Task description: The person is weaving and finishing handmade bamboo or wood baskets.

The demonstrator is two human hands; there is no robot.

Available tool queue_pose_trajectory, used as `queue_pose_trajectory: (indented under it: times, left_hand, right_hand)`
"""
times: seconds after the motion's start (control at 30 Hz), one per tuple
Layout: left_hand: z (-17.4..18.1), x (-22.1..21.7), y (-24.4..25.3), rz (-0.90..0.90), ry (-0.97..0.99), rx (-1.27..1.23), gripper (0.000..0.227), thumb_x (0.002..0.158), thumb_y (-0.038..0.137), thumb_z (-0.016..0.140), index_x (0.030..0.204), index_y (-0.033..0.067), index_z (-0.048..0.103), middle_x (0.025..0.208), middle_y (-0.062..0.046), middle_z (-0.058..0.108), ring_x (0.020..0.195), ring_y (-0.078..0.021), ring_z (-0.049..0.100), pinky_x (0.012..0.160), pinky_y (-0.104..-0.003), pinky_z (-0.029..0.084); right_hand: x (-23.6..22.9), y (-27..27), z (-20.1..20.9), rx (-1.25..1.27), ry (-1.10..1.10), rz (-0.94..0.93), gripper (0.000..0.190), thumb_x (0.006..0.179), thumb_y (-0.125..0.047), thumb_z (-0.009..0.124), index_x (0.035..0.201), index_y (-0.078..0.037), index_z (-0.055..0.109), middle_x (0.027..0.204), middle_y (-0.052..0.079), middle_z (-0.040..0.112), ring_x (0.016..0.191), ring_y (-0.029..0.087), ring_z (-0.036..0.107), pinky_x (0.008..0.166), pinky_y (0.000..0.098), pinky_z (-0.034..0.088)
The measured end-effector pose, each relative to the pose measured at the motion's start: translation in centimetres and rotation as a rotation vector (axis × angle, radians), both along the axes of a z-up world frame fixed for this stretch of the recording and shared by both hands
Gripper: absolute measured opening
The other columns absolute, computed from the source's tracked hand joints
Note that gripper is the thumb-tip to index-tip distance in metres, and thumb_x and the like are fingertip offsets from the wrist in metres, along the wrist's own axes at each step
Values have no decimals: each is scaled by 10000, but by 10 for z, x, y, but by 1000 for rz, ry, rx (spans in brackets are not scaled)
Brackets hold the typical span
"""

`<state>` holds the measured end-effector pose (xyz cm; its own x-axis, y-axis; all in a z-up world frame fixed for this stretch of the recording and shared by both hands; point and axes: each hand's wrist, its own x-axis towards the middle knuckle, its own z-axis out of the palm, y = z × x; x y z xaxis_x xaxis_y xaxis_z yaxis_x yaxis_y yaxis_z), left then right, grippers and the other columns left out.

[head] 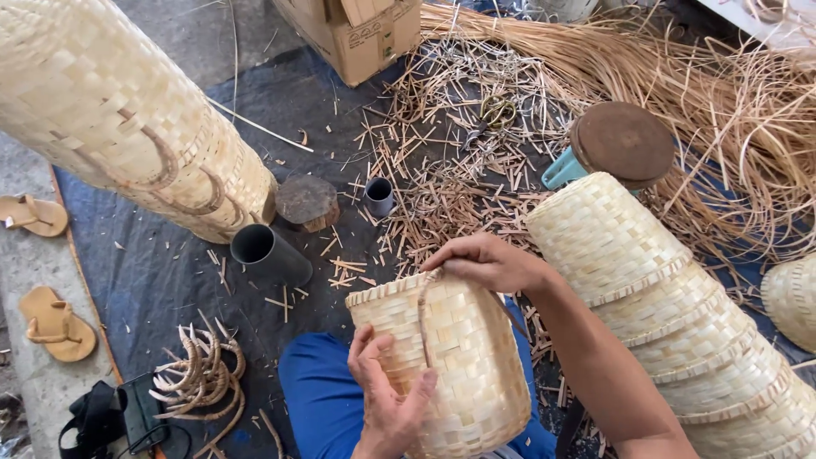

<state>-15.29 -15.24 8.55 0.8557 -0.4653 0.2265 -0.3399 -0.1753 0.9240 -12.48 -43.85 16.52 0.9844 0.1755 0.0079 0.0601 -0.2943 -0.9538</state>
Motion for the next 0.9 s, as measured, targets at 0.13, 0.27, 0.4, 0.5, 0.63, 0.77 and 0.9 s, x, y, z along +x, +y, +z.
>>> queue_pose_trajectory:
  times: [0.13,0.27,0.4,0.5,0.63,0.77,0.9]
  left_hand:
    - [-2,5,1,40,18,15,722,833,256,805,1357,23,366,1531,-280,197,1446,-412,211,1165,-522,232]
    - [-7,7,-1,57,23,2,700,857,257,776,1374,18,368,1552,-279,214,1441,-394,253,1178,-505,228]
    - [-12,15,-1,22,22,11,702,862,242,766,1388,14,361,1550,-274,223,1433,-387,266,1189,-484,227]
    - [-22,27,-3,7,53,-7,684,878,240,747,1395,10,364,1556,-265,231,1423,-360,300,1194,-454,253]
    - [-38,41,-3,-14,73,12,669,882,224,749,1391,-5,380,1547,-247,267,1424,-326,306,1200,-432,239]
    - [-39,46,-8,-38,91,35,672,876,217,756,1392,-6,388,1547,-236,275,1430,-315,295,1201,-428,230]
    - [-29,42,-20,-63,111,38,662,900,238,743,1399,-1,379,1553,-234,267,1441,-317,297,1211,-426,233]
  right_hand:
    - [11,13,-23,-41,16,-13,287,1007,-59,576,1263,-61,707,1128,55,778,1021,114,699,902,276,563]
    - [11,41,-43,-57,-159,-295,231,981,-10,594,1181,-32,708,1177,67,750,1051,130,696,912,282,554]
    - [13,53,-55,69,-16,-521,194,951,-35,626,1094,-38,757,1057,65,767,937,133,707,838,281,570]
    - [20,53,-60,-260,-201,-549,136,945,-71,683,1015,-36,794,959,65,800,848,155,669,866,313,488]
    - [29,49,-64,-36,-49,-608,153,960,-87,648,1042,-35,766,960,57,755,869,123,662,815,276,524]
    - [33,38,-67,223,75,-574,202,965,-59,560,1072,-37,730,1007,21,725,938,93,658,864,259,529]
    - [26,31,-75,134,-14,-602,202,955,-39,561,1057,-22,735,993,32,736,926,106,665,854,263,530]
